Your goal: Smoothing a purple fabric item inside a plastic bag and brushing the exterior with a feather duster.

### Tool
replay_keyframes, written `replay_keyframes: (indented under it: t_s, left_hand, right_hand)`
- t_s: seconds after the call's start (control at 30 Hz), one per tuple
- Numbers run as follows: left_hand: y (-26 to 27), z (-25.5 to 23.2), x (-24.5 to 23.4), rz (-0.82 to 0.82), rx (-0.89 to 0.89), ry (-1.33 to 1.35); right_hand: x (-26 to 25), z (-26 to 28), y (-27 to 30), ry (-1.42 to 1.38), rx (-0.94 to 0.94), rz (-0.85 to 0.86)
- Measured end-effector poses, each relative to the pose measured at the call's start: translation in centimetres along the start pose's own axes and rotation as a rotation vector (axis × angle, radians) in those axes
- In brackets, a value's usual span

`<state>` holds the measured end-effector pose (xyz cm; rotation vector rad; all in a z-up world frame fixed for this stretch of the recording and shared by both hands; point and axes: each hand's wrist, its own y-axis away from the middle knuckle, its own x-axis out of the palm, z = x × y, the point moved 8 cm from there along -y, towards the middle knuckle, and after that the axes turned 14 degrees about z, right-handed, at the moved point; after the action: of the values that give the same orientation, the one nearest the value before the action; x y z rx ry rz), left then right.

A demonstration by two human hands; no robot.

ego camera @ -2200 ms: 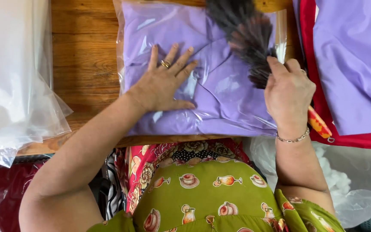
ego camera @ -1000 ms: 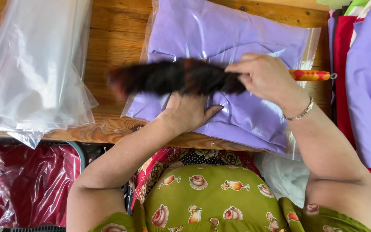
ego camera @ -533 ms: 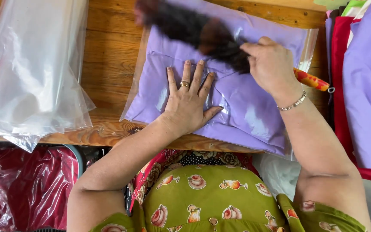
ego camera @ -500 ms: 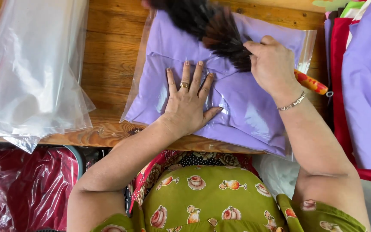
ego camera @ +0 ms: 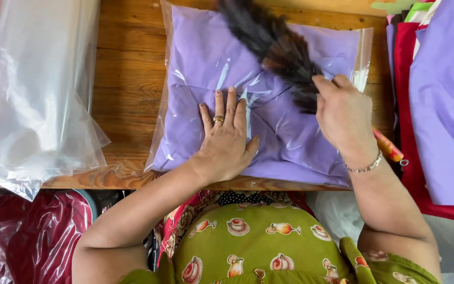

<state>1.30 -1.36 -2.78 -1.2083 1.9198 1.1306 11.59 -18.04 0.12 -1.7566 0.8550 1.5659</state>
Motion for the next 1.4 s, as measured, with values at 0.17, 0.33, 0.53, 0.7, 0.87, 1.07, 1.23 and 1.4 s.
replay_keyframes:
  t_s: [0.17,0.33,0.53,0.7,0.87,1.07,1.23,1.4]
  left_hand:
    - [-0.2,1.7,-0.6,0.116,0.007,0.183]
    - [-1.6,2.9,-3.7,-0.23,-0.12,-0.263]
    - [-3.3,3.1,-0.7,-0.018,-0.203,-0.311]
    - [-3.1,3.0,-0.8,-0.245,-0.117,-0.289]
    - [-2.7,2.3,-1.8,-0.415,-0.068,-0.331]
    - [-0.2,-0.7,-4.7,-0.676,0.211,-0.367]
    - [-3.5,3.2,-0.7,-0.179,-0.105,-0.248]
    - [-3.6,3.0,-0.8,-0.187,-0.095,-0.252]
  right_hand:
    - [-0.5,2.6,3.4,-0.353,-0.082,0.143]
    - [0.0,-2.4,5.9,0.011,0.216,0.004]
    - [0.1,2.1,7.5,-0.294,0.083,0.137]
    - [0.8,-3.8,7.7,0.069,0.274,0.064]
    - [-1.6,-3.2,9.1,0.028,0.414,-0.103]
    - [-0.5,4.1,7.9,-0.136,0.089,-0.017]
    - [2.6,-6.3,8.5,0.005,0.449,0.014]
    - [1.0,-7.4,11.7,-0.016,0.503,-0.176]
